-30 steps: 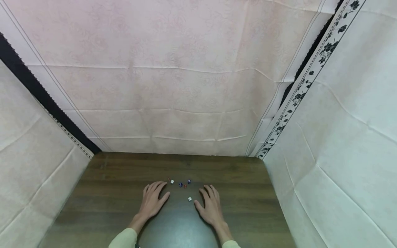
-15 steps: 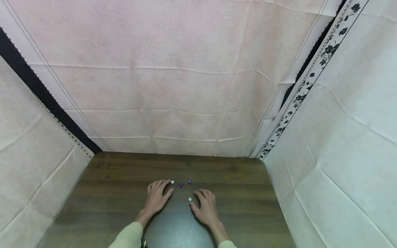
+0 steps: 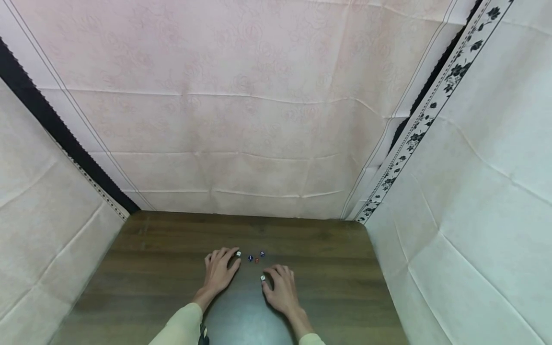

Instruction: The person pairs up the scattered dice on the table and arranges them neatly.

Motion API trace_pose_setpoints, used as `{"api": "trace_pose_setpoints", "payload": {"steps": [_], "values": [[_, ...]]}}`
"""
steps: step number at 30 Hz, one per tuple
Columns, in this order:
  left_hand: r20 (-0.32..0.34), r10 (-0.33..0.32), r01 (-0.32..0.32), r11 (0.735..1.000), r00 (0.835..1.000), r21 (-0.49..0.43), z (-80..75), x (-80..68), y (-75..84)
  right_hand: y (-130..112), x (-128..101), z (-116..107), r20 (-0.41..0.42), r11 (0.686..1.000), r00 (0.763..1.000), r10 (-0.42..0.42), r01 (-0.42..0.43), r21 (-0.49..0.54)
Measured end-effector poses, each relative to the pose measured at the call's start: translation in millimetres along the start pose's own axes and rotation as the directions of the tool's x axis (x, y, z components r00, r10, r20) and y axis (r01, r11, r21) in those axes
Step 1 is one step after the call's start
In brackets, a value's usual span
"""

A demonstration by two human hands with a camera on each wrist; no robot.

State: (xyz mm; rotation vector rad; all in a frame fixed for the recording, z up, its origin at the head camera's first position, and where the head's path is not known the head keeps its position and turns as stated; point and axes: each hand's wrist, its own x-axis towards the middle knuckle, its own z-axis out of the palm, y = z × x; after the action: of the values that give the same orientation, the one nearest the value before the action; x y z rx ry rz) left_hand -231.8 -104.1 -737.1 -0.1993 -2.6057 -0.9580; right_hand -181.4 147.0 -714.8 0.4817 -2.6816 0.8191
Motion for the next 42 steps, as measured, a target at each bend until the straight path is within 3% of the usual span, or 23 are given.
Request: {"api": "trace_pose_setpoints", "payload": {"steps": [16, 37, 42], "values": [[-0.028, 0.023, -0.023, 1.000, 0.999, -0.010, 8.0, 1.7, -7.5, 3, 4, -1, 0.069, 1.000, 0.997, -0.020, 0.021, -0.002], [-0.018, -0.008, 0.008, 1.000, 1.000, -0.007, 8.9, 2.5, -8.3, -1, -1, -3, 0.032, 1.000, 0.999, -0.024, 0.024, -0.006], [-0.021, -0.003, 0.004, 1.000, 1.000, 0.004, 9.4, 1.7, -9.7, -3, -6, -1, 0.009, 0.998, 0.998, -0.063, 0.063, -0.003]]}}
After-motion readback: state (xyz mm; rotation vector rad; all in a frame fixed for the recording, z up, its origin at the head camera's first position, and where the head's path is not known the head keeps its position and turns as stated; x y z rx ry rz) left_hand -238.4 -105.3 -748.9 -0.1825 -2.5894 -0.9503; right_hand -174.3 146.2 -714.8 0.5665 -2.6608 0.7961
